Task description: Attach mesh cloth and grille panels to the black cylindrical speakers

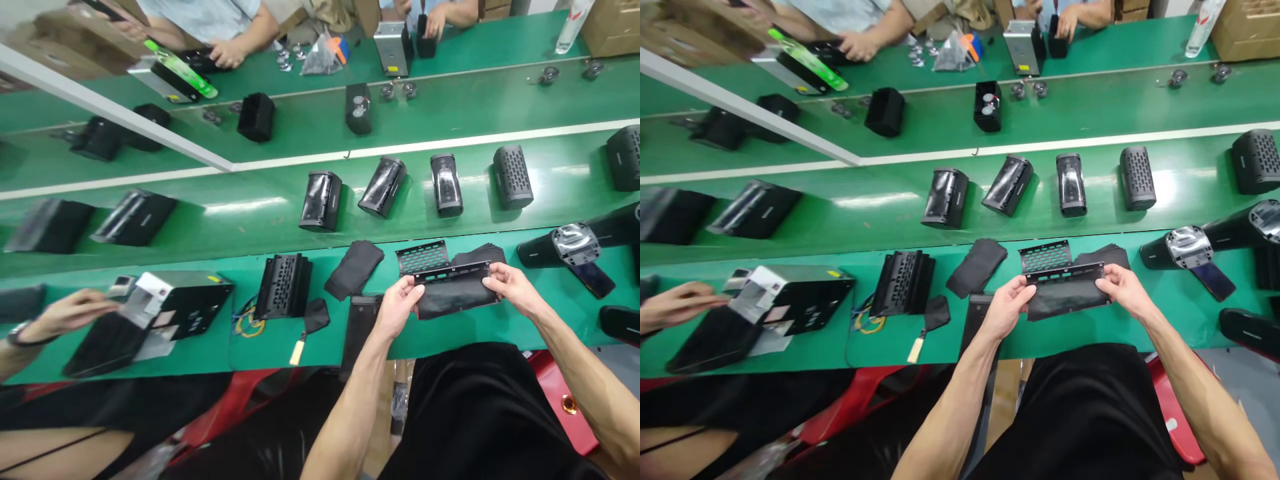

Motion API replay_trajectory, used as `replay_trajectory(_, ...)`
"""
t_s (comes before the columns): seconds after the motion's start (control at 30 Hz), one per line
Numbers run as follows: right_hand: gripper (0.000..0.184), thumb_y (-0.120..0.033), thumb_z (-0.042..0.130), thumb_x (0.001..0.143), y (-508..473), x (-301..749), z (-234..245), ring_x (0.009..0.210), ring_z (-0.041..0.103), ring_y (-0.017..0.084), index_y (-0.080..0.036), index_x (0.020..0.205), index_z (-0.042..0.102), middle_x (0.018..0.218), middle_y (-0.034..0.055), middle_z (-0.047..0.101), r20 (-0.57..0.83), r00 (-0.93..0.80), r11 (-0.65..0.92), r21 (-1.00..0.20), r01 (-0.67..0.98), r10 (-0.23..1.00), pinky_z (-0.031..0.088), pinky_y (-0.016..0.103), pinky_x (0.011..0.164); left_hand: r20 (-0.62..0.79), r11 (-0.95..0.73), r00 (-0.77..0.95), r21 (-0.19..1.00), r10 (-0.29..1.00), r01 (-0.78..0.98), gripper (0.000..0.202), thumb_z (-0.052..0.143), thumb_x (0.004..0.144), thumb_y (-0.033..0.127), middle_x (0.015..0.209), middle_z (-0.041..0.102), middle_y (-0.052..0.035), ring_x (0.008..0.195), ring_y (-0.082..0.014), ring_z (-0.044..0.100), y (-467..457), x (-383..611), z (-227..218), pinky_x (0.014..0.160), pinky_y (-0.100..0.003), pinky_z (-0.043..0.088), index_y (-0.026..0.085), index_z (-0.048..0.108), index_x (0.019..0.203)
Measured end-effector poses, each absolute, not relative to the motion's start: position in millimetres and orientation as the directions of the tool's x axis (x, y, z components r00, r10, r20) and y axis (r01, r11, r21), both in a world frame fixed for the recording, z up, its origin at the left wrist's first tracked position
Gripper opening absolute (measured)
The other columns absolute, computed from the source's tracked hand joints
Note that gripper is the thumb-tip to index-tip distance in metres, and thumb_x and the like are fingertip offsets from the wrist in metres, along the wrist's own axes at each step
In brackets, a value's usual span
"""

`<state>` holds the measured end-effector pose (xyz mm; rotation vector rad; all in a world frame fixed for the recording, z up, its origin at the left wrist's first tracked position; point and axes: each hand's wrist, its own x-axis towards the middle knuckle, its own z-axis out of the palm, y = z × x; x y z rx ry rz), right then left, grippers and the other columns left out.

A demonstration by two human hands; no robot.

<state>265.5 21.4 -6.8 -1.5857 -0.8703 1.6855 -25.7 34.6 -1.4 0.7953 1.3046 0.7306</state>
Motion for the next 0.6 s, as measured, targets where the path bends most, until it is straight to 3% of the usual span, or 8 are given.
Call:
replay_trajectory(0.1, 0.046, -0.056, 0.086, 0.07, 10, 271, -1, 0.053, 0.048, 0.012, -0.023, 0.09, 0.061, 0.063, -0.0046, 0.06, -0.553, -0.049, -0.555, -0.83, -0.052, 0.832, 0.035, 0.025, 0.049, -0.527, 0.531, 0.127, 0.848, 0.84, 0.009, 0.057, 0.085, 0.069, 0.069, 0.059, 0.044, 0.0096, 0.046, -0.0073, 0.042, 31, -20, 6, 0.043, -0.02, 0.035, 0.022, 0.054, 0.078)
replay_trajectory(0.23, 0.043, -0.055, 0.083, 0.071, 1, 273, 2, 0.055, 0.049, 0.013, -0.023, 0.087, 0.06, 0.065, -0.0039, 0.06, -0.556, -0.035, -0.557, -0.828, -0.06, 0.83, 0.036, 0.024, 0.049, -0.496, 0.499, 0.15, 0.866, 0.855, 0.02, 0.056, 0.087, 0.068, 0.066, 0.059, 0.044, 0.0103, 0.046, -0.0077, 0.042, 28, -13, 15, 0.042, -0.02, 0.033, 0.022, 0.056, 0.084)
replay_trajectory(0.33, 0.042, -0.054, 0.082, 0.072, -5, 274, 4, 0.057, 0.049, 0.013, -0.023, 0.09, 0.061, 0.068, -0.0033, 0.062, -0.545, -0.041, -0.546, -0.833, -0.094, 0.838, 0.036, 0.024, 0.049, -0.461, 0.462, 0.134, 0.886, 0.877, 0.021, 0.057, 0.09, 0.066, 0.062, 0.06, 0.045, 0.0106, 0.051, -0.0077, 0.043, 26, -7, 20, 0.047, -0.019, 0.034, 0.021, 0.058, 0.089)
replay_trajectory(0.5, 0.043, -0.054, 0.084, 0.071, -15, 278, 5, 0.056, 0.047, 0.012, -0.024, 0.09, 0.06, 0.065, -0.0055, 0.055, -0.536, -0.055, -0.538, -0.831, -0.143, 0.843, 0.037, 0.024, 0.05, -0.472, 0.47, 0.105, 0.882, 0.876, 0.038, 0.057, 0.087, 0.069, 0.066, 0.063, 0.047, 0.0088, 0.057, -0.008, 0.044, 25, -2, 22, 0.057, -0.021, 0.039, 0.02, 0.055, 0.079)
replay_trajectory(0.6, 0.045, -0.059, 0.082, 0.074, -19, 279, 2, 0.054, 0.043, 0.011, -0.024, 0.088, 0.058, 0.064, -0.0068, 0.05, -0.544, -0.03, -0.542, -0.827, -0.151, 0.839, 0.036, 0.024, 0.05, -0.476, 0.479, 0.151, 0.878, 0.867, 0.013, 0.057, 0.09, 0.066, 0.063, 0.069, 0.054, 0.0074, 0.062, -0.0094, 0.049, 22, -3, 22, 0.063, -0.022, 0.044, 0.02, 0.06, 0.087)
